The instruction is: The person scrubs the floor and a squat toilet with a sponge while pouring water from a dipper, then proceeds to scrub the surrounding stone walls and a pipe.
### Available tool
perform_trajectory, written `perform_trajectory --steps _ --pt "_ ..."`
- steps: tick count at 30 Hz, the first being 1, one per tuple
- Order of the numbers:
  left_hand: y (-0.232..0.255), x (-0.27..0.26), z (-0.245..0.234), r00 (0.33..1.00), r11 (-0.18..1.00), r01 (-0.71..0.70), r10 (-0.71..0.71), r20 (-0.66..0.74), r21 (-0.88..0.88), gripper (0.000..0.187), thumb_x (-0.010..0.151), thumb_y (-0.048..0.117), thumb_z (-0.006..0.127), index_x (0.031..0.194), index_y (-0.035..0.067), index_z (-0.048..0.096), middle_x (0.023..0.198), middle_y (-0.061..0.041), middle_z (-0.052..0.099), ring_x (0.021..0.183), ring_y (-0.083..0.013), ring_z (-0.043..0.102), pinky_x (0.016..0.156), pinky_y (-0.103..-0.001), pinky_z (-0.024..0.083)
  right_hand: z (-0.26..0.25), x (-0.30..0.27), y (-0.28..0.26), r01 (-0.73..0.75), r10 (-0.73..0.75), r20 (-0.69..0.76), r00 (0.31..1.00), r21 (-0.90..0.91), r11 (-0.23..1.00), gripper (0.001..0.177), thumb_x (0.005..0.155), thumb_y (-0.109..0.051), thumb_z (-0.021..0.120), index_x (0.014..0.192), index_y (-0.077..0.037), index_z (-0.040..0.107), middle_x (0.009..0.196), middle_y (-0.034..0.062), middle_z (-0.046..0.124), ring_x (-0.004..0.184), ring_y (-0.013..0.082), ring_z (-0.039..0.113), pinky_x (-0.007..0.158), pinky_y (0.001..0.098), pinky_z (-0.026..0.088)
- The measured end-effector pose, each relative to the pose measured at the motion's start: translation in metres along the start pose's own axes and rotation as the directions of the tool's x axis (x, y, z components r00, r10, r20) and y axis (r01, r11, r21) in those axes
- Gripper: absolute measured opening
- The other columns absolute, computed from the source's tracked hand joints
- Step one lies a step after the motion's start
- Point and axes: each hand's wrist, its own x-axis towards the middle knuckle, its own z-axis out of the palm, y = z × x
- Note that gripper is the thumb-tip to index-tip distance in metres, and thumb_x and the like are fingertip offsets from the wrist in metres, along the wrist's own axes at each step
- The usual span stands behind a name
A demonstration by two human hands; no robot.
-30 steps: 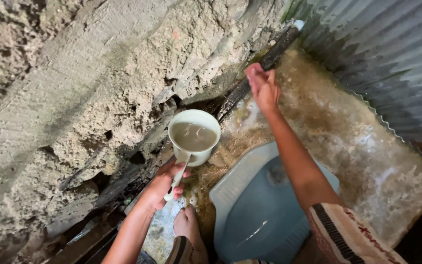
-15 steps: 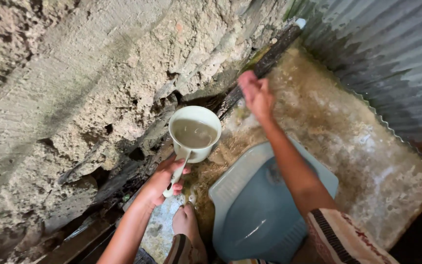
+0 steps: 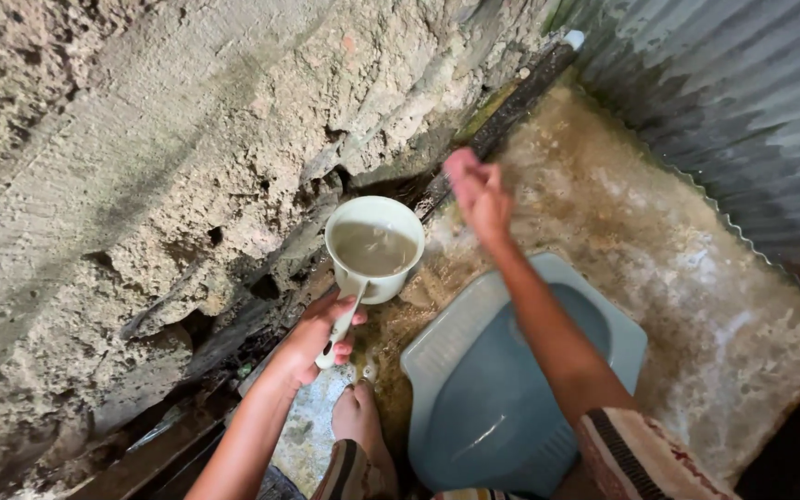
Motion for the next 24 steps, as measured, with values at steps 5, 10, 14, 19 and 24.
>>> perform_trajectory --steps 5,10,14,19,24 --pt "0.0 -0.001 0.0 1.0 1.0 -0.006 0.007 0.014 -0.016 0.027 0.099 0.027 0.056 0.119 0.01 0.052 0.086 -0.003 0.061 0.044 -0.0103 0.043 0.036 -0.027 0.036 -0.004 0.001 -0.018 0.223 -0.253 -0.108 0.961 -0.231 0.947 0.028 0.095 -0.032 0.068 0.12 -0.019 0.065 0.094 0.0079 0.064 0.058 0.0135 0.056 0.044 0.0307 0.046" --pt "0.0 0.005 -0.001 1.0 1.0 0.006 -0.006 0.02 -0.009 0.027 0.099 0.027 0.055 0.118 0.008 0.053 0.087 -0.003 0.062 0.044 -0.0107 0.043 0.035 -0.028 0.036 0.016 -0.063 -0.021 0.057 -0.068 0.124 0.99 0.094 0.994 0.021 0.101 -0.032 0.066 0.11 -0.013 0.063 0.093 0.0017 0.064 0.06 0.0086 0.058 0.04 0.0273 0.045" --pt "-0.001 0.006 -0.001 0.999 1.0 -0.013 0.013 0.042 -0.013 0.026 0.099 0.026 0.055 0.118 0.008 0.052 0.085 -0.003 0.06 0.043 -0.0102 0.042 0.035 -0.028 0.035 0.007 -0.027 -0.008 0.381 -0.396 0.006 0.918 -0.289 0.878 0.022 0.092 -0.023 0.072 0.109 -0.016 0.062 0.101 0.0075 0.068 0.074 0.0161 0.063 0.058 0.0336 0.053" --pt "-0.009 0.001 -0.004 1.0 1.0 -0.013 0.013 0.026 0.0 0.028 0.099 0.027 0.054 0.123 0.011 0.055 0.085 -0.003 0.06 0.043 -0.0097 0.043 0.035 -0.027 0.035 -0.019 0.039 0.002 0.355 -0.429 -0.035 0.903 -0.501 0.789 0.033 0.096 -0.024 0.076 0.128 -0.023 0.069 0.107 0.0164 0.066 0.075 0.0228 0.066 0.063 0.04 0.057" --pt "-0.005 0.004 -0.001 1.0 1.0 0.002 -0.001 0.014 -0.02 0.03 0.099 0.026 0.055 0.125 0.011 0.055 0.086 -0.003 0.06 0.043 -0.0109 0.044 0.035 -0.028 0.036 0.009 -0.019 -0.028 -0.314 0.308 0.086 0.948 0.428 0.847 0.019 0.104 -0.03 0.057 0.111 -0.012 0.057 0.086 0.0054 0.068 0.058 0.0129 0.058 0.04 0.0239 0.041"
